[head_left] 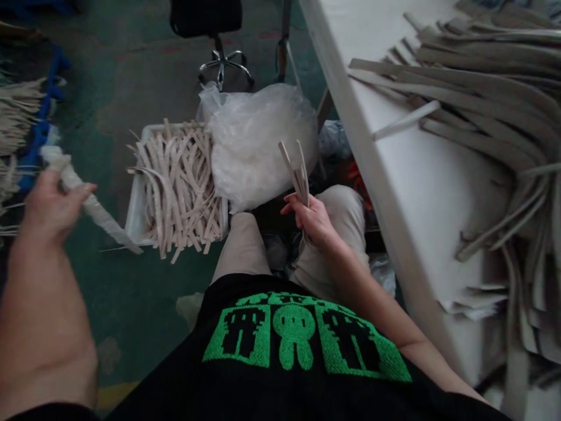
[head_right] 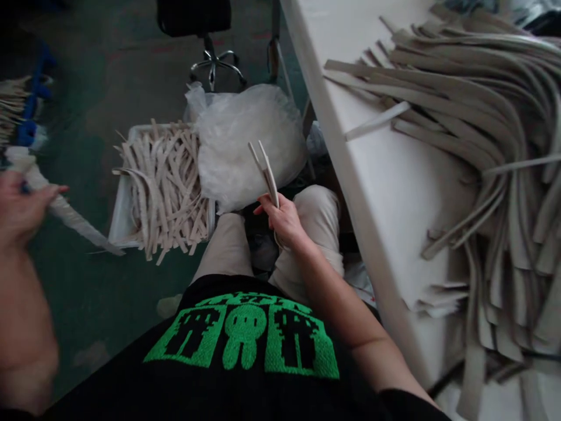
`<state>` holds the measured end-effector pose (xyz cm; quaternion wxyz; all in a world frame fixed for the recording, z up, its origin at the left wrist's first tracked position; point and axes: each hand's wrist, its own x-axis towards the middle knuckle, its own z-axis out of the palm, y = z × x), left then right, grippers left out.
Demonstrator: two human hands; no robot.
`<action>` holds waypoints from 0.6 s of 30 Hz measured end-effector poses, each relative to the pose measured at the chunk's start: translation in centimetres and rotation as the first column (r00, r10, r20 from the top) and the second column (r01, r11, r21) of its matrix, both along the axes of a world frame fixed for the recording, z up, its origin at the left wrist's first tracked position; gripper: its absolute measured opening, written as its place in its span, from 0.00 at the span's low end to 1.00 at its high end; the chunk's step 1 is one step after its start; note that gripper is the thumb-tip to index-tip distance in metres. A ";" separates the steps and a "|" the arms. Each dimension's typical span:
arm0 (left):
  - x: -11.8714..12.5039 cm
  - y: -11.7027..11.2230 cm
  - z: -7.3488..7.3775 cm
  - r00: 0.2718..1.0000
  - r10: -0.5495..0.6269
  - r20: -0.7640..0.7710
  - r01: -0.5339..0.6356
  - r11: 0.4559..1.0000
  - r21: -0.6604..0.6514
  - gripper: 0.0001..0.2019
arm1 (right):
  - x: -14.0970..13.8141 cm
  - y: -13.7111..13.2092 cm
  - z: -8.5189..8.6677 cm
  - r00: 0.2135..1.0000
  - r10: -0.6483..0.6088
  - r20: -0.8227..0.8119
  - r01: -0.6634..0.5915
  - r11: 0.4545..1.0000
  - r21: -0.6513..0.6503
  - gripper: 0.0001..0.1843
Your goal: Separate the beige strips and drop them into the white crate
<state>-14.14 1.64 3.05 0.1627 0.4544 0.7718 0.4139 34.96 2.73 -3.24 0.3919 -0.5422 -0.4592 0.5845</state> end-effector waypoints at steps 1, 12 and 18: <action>0.2 1.7 -0.9 0.994 -0.033 -0.104 0.027 0.998 -0.054 0.26 | 0.0 0.0 0.0 1.000 0.007 -0.004 -0.007 1.000 0.003 0.25; 26.8 4.8 -9.5 0.630 -0.446 0.636 0.601 0.799 -0.034 0.36 | 0.8 -0.4 0.2 0.981 0.184 -0.063 -0.186 0.982 -0.027 0.35; 31.9 3.4 -7.5 0.508 -0.310 0.804 0.367 0.922 0.124 0.26 | 1.0 -1.1 0.6 0.963 0.270 0.022 -0.270 0.963 -0.026 0.26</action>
